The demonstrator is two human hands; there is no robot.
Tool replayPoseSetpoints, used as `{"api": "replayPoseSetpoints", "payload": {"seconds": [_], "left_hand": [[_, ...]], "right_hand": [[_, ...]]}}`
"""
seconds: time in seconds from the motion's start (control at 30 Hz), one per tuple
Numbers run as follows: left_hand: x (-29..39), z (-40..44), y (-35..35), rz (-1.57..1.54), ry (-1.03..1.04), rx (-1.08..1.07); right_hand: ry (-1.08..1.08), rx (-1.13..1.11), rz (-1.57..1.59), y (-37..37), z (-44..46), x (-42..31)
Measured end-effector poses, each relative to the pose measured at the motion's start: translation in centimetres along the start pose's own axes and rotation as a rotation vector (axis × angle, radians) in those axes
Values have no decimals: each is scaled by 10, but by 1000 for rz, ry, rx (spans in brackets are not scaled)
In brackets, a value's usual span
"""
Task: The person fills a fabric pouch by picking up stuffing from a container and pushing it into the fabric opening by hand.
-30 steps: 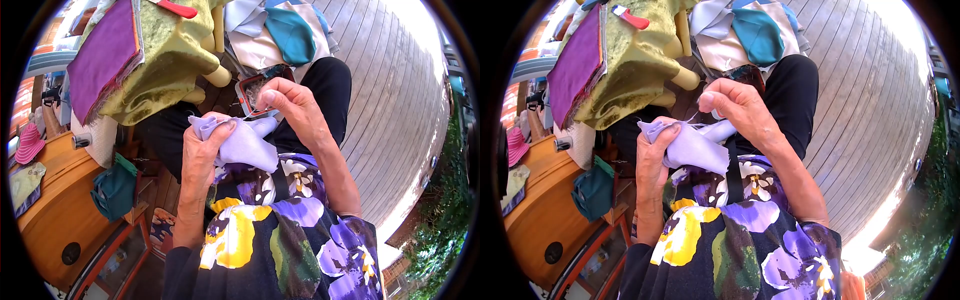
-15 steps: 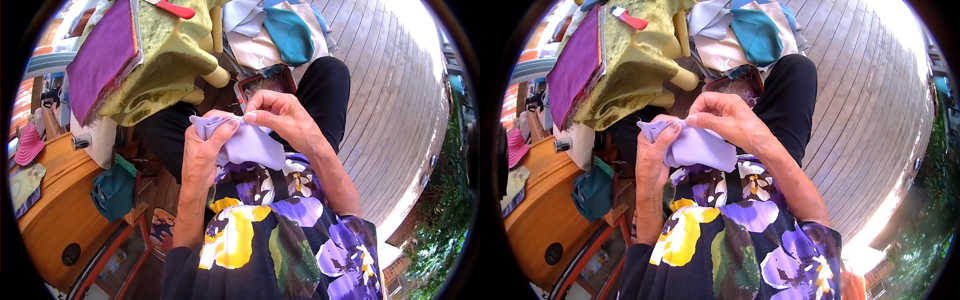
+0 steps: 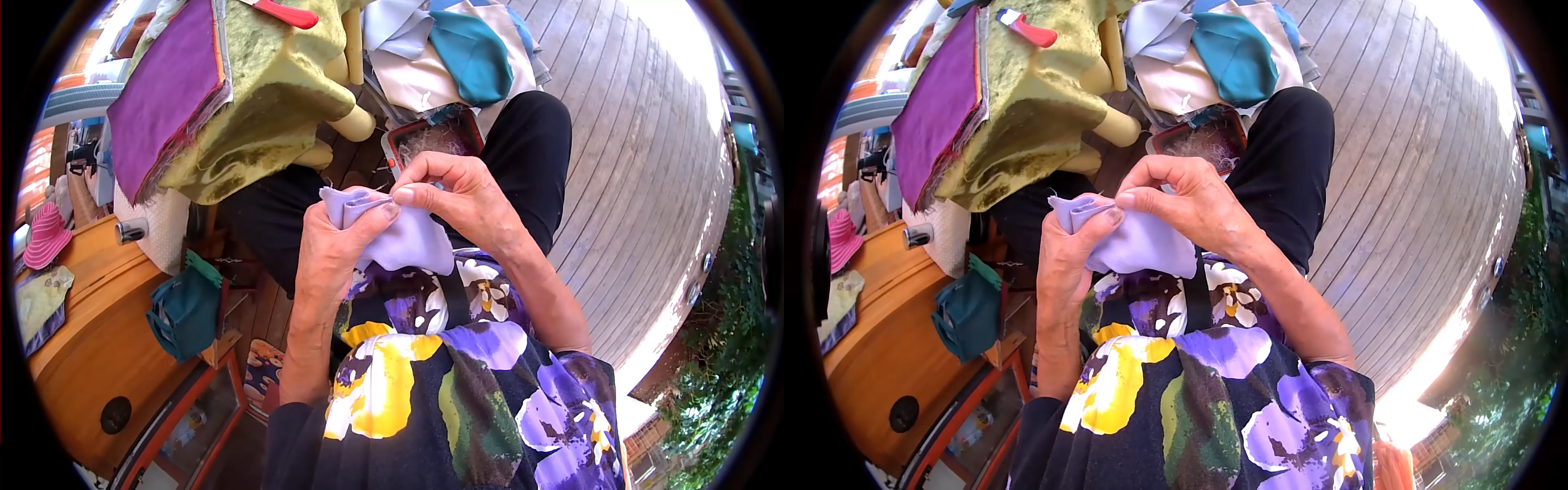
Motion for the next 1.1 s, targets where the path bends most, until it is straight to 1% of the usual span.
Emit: {"api": "replayPoseSetpoints", "payload": {"seconds": [0.07, 0.1, 0.17, 0.23, 0.3, 0.33, 0.4, 0.53, 0.7, 0.77, 0.83, 0.93, 1.0, 1.03, 1.1], "left_hand": [[-6, 0, 0, 50, -35, -26], [-7, 0, 0, 51, -36, -27], [-11, -1, 2, 56, -72, -66], [-7, 0, 9, 0, -65, -36], [-8, 2, 9, -57, -57, -9], [-10, 4, 5, -84, -21, -11], [-9, 4, -1, -95, 32, -4], [-12, 4, -5, -62, 19, -10], [-10, 4, -6, -87, 25, 3], [-11, 4, -6, -70, 19, 8], [-12, 4, -6, -53, 14, 10], [-9, 4, -4, -46, 7, 8], [-7, 3, -2, -93, 14, 29], [-8, 4, -3, -93, 13, 29], [-9, 6, -4, -43, 39, 18]], "right_hand": [[38, 33, 122, -1, 0, 3], [38, 35, 123, -2, 1, 4], [-17, 97, 225, -8, 5, 5], [-10, 80, 223, -9, 6, 6], [48, 62, 189, -8, 6, 8], [48, 63, 189, -8, 6, 8], [17, 123, 248, -11, 5, 7], [-43, 181, 296, -20, 5, 7], [-75, 186, 353, -25, 6, 7], [-82, 134, 146, -11, 4, -3], [-124, 42, -216, -3, 2, -4], [-68, -8, -257, -3, 3, 3], [19, 86, -18, -10, 3, 12], [19, 86, -19, -10, 3, 12], [79, 173, 229, -12, 2, 17]]}}
Point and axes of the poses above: each hand's wrist, its own z-axis towards the middle knuckle, its own y-axis out of the palm, x = y × z, the point moved 6 cm from there along z, towards the middle knuckle, and after that the axes turned 9 degrees about z, right-handed, at the moved point
